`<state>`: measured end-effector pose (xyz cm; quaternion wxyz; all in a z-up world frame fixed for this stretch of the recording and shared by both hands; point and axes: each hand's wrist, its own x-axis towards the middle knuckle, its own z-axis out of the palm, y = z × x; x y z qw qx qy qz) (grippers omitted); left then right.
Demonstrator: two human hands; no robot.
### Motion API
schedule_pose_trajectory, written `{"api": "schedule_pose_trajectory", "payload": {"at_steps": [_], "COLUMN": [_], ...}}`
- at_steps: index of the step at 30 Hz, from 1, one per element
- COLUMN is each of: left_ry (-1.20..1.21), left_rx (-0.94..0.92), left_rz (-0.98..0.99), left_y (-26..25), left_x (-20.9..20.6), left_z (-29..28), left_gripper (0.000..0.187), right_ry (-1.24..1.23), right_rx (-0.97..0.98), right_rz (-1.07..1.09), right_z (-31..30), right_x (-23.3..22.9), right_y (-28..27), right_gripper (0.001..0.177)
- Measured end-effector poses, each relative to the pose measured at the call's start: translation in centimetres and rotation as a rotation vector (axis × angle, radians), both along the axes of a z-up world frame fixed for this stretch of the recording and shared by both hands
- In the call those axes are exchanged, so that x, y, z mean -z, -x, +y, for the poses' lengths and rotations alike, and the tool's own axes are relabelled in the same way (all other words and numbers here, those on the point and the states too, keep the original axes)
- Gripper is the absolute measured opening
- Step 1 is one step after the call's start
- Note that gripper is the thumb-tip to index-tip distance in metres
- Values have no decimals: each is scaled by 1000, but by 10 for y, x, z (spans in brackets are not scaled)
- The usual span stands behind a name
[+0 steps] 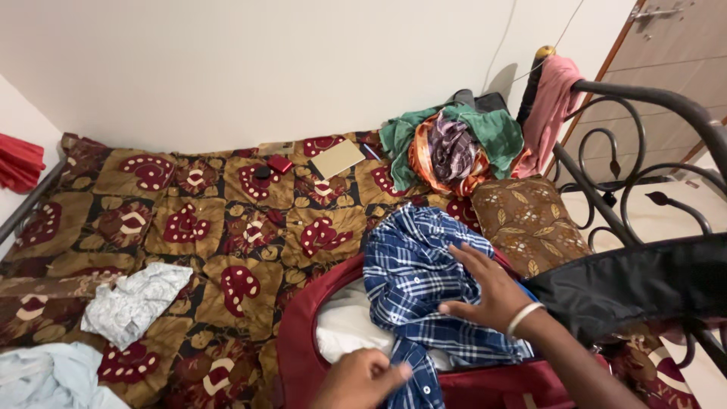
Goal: The person packs various folded clothes into a red suitcase placed on a bed. They pick up items such as a maroon shirt, white cloth, blue shirt, and patterned fabric from the bed and place them inside the suitcase one by one.
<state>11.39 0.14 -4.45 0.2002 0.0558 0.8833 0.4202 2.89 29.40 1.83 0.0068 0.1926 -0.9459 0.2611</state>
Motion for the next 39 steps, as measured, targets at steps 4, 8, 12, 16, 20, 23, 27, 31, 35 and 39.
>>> {"api": "schedule_pose_trajectory", "payload": {"at_steps": [4, 8, 12, 16, 20, 23, 27, 31, 35, 39], "left_ry": [151, -141, -904, -1010, -29, 300, 181, -119, -81, 195], "left_rx": [283, 242, 123, 73, 148, 344, 372, 253, 210, 289], "left_rz": [326, 434, -228, -69, 424, 219, 238, 436, 563, 627], "left_y": [-13, -14, 0, 56, 87, 76, 78, 66, 60, 56], "left_x": [17, -1, -38, -78, -89, -74, -75, -82, -55, -11], "left_z": [25, 27, 37, 50, 61, 66, 75, 98, 111, 99], "left_gripper": [67, 47, 46, 56, 82, 117, 141, 133, 125, 119], "right_ry": [-159, -223, -146, -82, 68, -37, 262, 186, -157, -310], "right_rx": [-74, -96, -227, -275, -360, -281, -279, -291, -223, -186], "right_rz": [-39, -77, 131, -68, -100, -205, -292, -264, -284, -435], "right_z": [-48, -62, -34, -16, -3, 11, 28, 51, 53, 52], "right_x": [-14, -1, 31, 51, 59, 64, 33, -43, -56, -23], "right_y": [-8, -5, 26, 37, 30, 30, 32, 39, 40, 27], "right_gripper": [114, 82, 55, 52, 44, 31, 43, 32, 37, 81]}}
